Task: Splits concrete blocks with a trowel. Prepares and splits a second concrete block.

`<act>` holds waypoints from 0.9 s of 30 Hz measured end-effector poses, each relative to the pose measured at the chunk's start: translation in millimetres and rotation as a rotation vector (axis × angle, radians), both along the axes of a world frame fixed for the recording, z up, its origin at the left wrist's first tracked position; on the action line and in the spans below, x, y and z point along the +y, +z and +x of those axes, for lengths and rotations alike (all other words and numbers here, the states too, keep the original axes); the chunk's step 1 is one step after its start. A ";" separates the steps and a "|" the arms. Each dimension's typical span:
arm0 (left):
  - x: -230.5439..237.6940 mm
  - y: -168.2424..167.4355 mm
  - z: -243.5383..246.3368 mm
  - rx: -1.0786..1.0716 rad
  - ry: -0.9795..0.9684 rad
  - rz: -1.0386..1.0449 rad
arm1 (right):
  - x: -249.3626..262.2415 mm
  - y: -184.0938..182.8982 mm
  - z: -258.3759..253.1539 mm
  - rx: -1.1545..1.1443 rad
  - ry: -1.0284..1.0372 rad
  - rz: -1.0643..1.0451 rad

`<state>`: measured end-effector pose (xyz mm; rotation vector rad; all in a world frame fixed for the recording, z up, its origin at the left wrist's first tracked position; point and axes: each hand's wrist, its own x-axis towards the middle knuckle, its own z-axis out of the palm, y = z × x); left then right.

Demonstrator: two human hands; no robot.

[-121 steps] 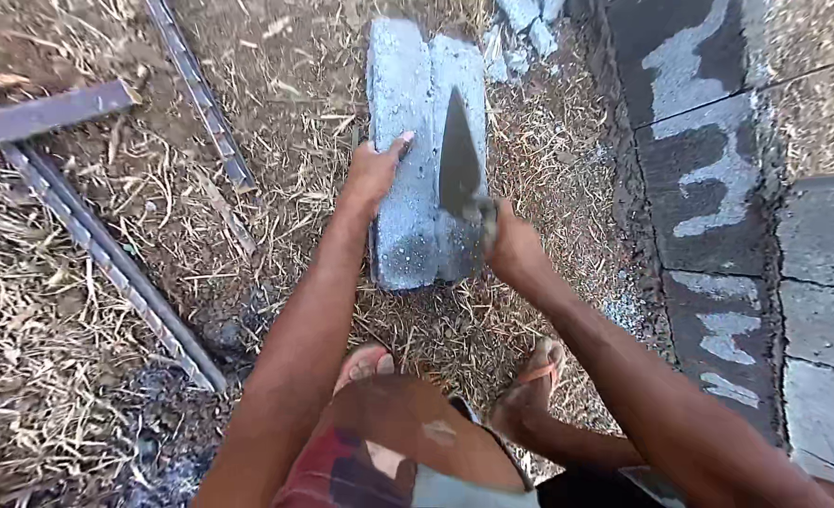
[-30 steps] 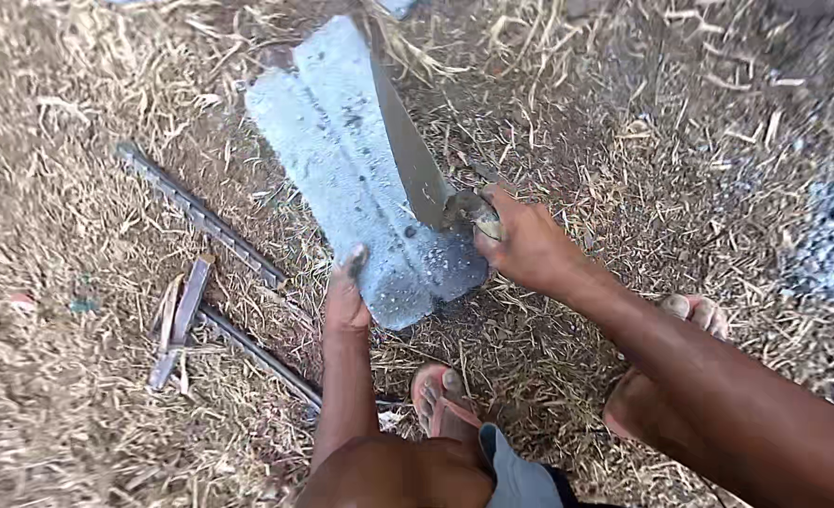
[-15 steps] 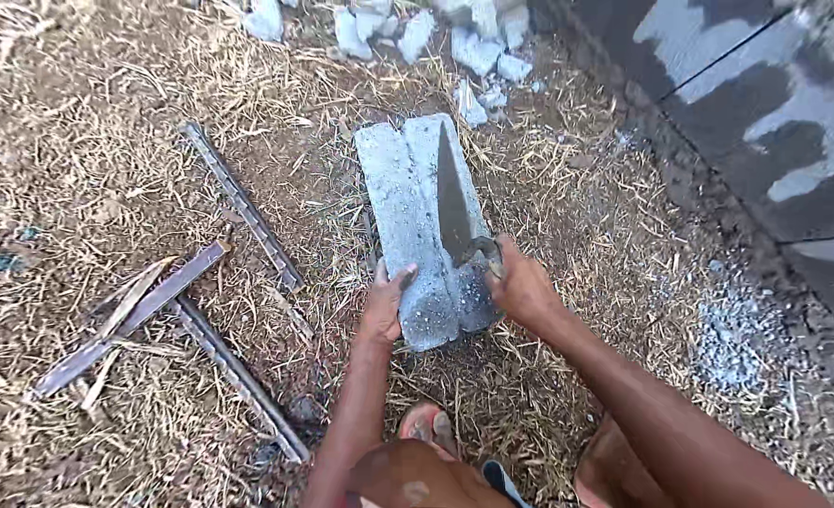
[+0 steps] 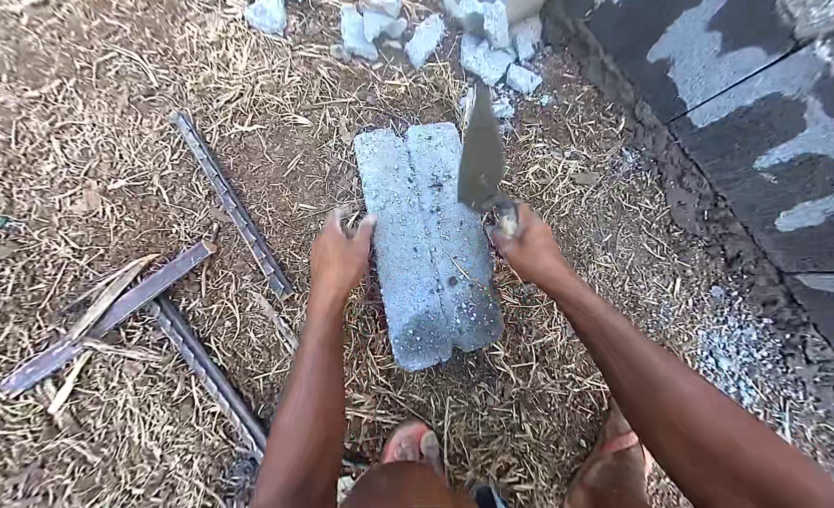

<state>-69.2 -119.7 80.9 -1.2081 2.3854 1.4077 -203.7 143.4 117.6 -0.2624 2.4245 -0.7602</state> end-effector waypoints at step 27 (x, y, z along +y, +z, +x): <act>57.2 121.4 29.3 0.703 0.404 0.118 | -14.5 53.2 75.4 0.050 -0.379 -0.876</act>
